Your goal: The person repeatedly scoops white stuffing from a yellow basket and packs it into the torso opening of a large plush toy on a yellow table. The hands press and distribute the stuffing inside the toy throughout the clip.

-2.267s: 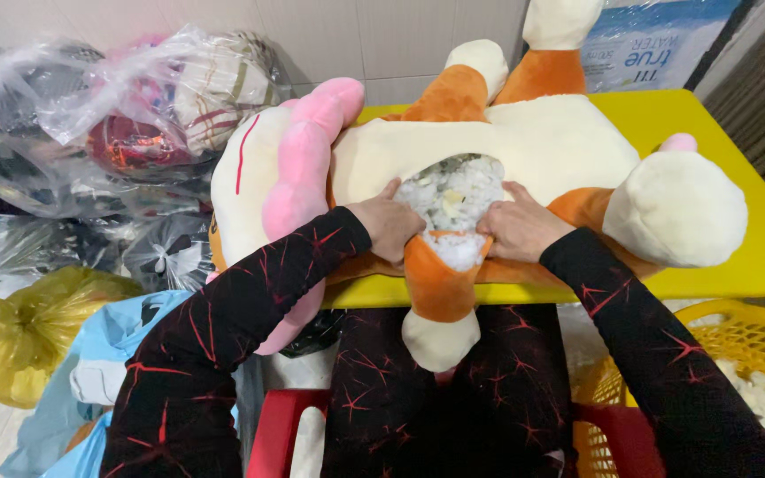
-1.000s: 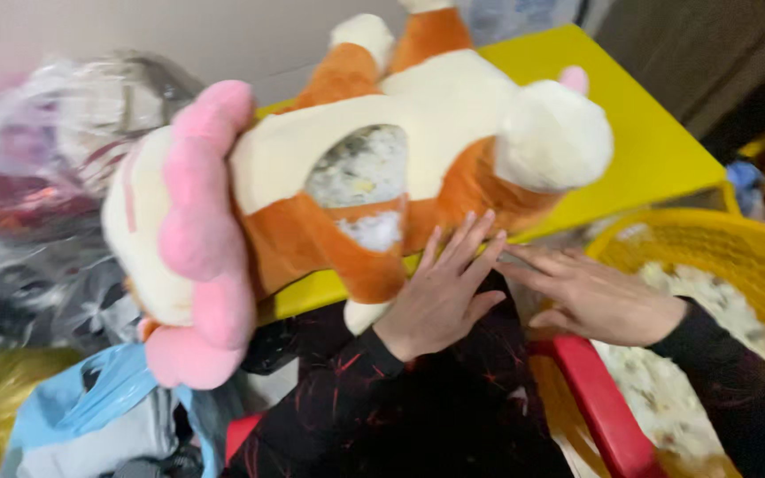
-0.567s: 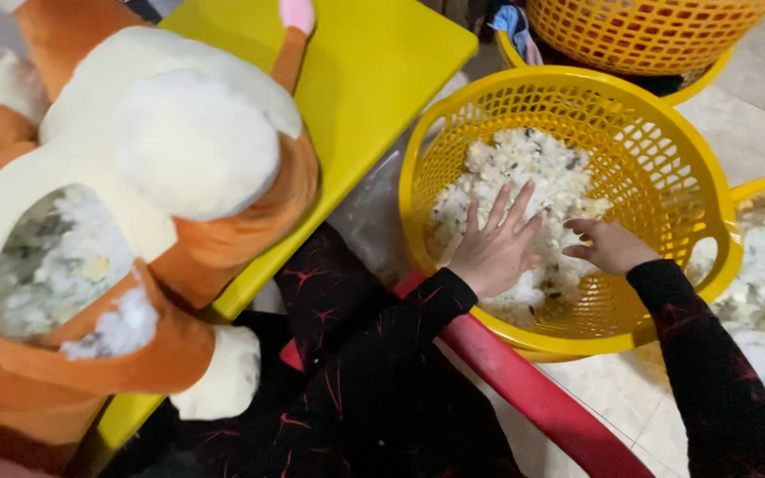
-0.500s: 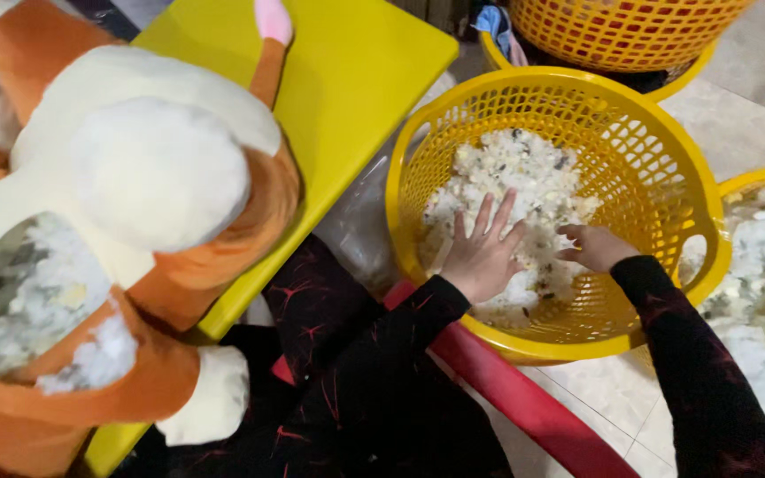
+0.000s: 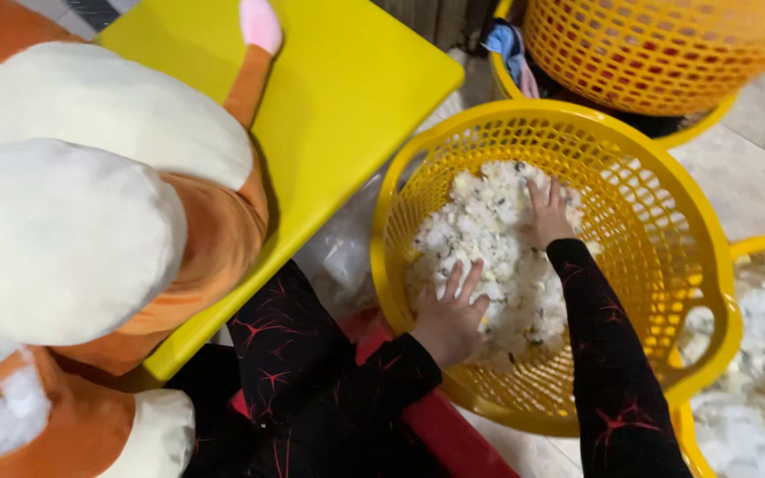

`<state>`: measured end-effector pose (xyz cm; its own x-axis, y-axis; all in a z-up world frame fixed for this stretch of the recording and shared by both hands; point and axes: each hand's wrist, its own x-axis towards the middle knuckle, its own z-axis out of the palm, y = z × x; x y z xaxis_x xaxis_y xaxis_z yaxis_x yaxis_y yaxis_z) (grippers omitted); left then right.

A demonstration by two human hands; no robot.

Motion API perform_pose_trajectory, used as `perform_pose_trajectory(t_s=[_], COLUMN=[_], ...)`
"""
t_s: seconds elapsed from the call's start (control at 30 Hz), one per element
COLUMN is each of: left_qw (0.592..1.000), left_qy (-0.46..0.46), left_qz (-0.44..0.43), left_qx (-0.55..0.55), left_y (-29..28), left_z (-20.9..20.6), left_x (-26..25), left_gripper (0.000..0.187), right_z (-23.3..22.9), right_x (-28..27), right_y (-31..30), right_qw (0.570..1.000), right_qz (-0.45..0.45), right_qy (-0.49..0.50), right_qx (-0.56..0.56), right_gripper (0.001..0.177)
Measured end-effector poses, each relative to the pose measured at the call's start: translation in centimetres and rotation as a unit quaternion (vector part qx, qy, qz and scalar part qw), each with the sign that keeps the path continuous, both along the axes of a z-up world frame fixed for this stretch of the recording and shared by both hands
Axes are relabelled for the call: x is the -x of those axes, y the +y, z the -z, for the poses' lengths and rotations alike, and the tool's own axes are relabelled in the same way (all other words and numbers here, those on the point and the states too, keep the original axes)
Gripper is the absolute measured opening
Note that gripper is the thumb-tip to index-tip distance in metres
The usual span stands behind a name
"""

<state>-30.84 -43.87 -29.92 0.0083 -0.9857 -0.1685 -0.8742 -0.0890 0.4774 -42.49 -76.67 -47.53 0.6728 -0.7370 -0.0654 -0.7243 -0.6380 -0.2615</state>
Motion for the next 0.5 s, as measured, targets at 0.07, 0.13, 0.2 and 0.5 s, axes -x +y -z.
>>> perform_pose_trajectory(t_s=[0.07,0.13,0.2,0.5], left_qw=[0.999,0.999,0.998,0.981], left_qy=[0.042,0.049,0.06,0.158], left_qz=[-0.004,-0.003,0.001,-0.057], left_qx=[-0.002,-0.018,-0.022,0.1], left_y=[-0.2,-0.6,-0.8,-0.4], left_z=[-0.2,-0.4,-0.7,-2.0], left_x=[-0.2,-0.3,-0.6,-0.7], left_gripper=[0.05,0.045,0.042,0.046], right_z=[1.5,3.6,5.4,-3.2], right_x=[-1.1,-1.9,-1.4,4.6], right_y=[0.2,1.6,4.2,5.8], right_qw=[0.996,0.972,0.937,0.983], right_qz=[-0.016,-0.066,-0.188,-0.161], right_qy=[0.069,0.202,0.285,0.032], right_qx=[-0.063,-0.104,-0.081,-0.08], right_gripper=[0.101,0.076,0.053,0.048])
